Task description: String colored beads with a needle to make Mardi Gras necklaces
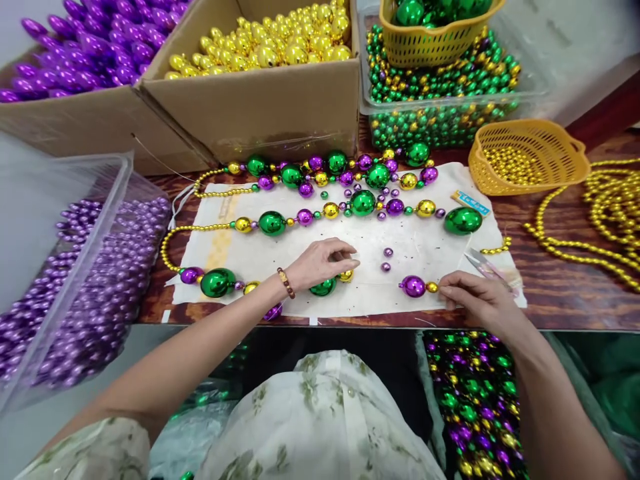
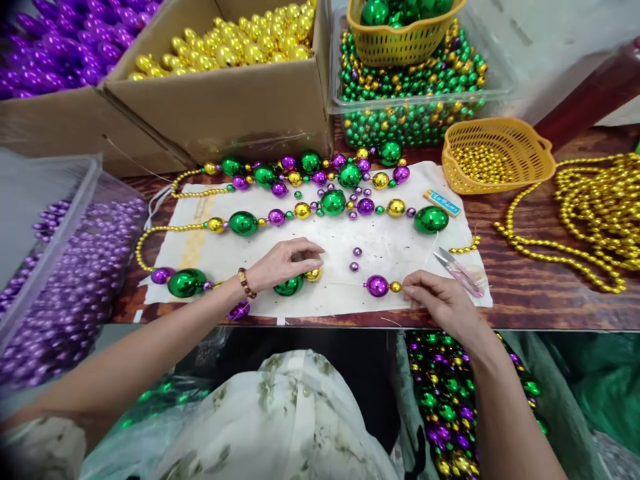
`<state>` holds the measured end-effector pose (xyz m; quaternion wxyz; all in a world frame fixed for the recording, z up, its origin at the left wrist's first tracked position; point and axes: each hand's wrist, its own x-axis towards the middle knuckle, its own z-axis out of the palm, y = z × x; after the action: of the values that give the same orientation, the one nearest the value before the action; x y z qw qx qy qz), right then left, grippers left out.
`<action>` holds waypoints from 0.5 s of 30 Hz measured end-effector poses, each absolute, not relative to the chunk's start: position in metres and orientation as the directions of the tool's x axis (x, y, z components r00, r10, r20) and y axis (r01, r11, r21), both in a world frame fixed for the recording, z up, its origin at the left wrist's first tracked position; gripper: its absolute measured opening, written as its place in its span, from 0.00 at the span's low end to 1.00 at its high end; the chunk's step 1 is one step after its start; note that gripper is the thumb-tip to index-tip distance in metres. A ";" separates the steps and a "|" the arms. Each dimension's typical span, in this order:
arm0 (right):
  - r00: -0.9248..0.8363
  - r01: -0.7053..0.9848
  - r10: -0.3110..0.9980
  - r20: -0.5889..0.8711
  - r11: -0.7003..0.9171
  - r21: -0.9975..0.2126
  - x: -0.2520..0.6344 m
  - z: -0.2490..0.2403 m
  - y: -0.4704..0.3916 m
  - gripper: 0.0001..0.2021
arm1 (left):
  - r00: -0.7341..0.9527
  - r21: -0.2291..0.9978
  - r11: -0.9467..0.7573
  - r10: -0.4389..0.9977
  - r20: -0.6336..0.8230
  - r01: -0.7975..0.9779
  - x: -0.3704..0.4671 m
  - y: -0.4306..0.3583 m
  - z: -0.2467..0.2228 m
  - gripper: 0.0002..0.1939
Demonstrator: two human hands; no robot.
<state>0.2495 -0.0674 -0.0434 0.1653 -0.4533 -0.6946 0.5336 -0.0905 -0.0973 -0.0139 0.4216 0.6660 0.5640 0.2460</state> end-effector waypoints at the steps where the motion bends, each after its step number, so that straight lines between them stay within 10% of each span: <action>1: -0.548 0.504 0.795 -0.261 0.065 -0.861 0.249 -0.043 -0.066 0.10 | 0.239 0.839 -0.010 0.960 -0.143 0.545 -0.091 -0.098 -0.014 0.16; 7: -0.620 0.624 0.772 -0.141 0.376 -0.685 0.240 -0.043 -0.069 0.09 | 0.216 0.843 -0.028 0.971 -0.105 0.537 -0.090 -0.102 -0.017 0.17; 15: -0.538 0.608 0.843 0.025 0.408 -0.681 0.245 -0.045 -0.085 0.10 | 0.115 0.758 -0.088 0.993 0.017 0.646 -0.126 -0.120 0.010 0.12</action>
<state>0.2450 -0.0848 -0.0445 0.1859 -0.4433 -0.8183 0.3151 -0.1261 -0.1201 0.0101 0.3064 0.6810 0.6016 0.2835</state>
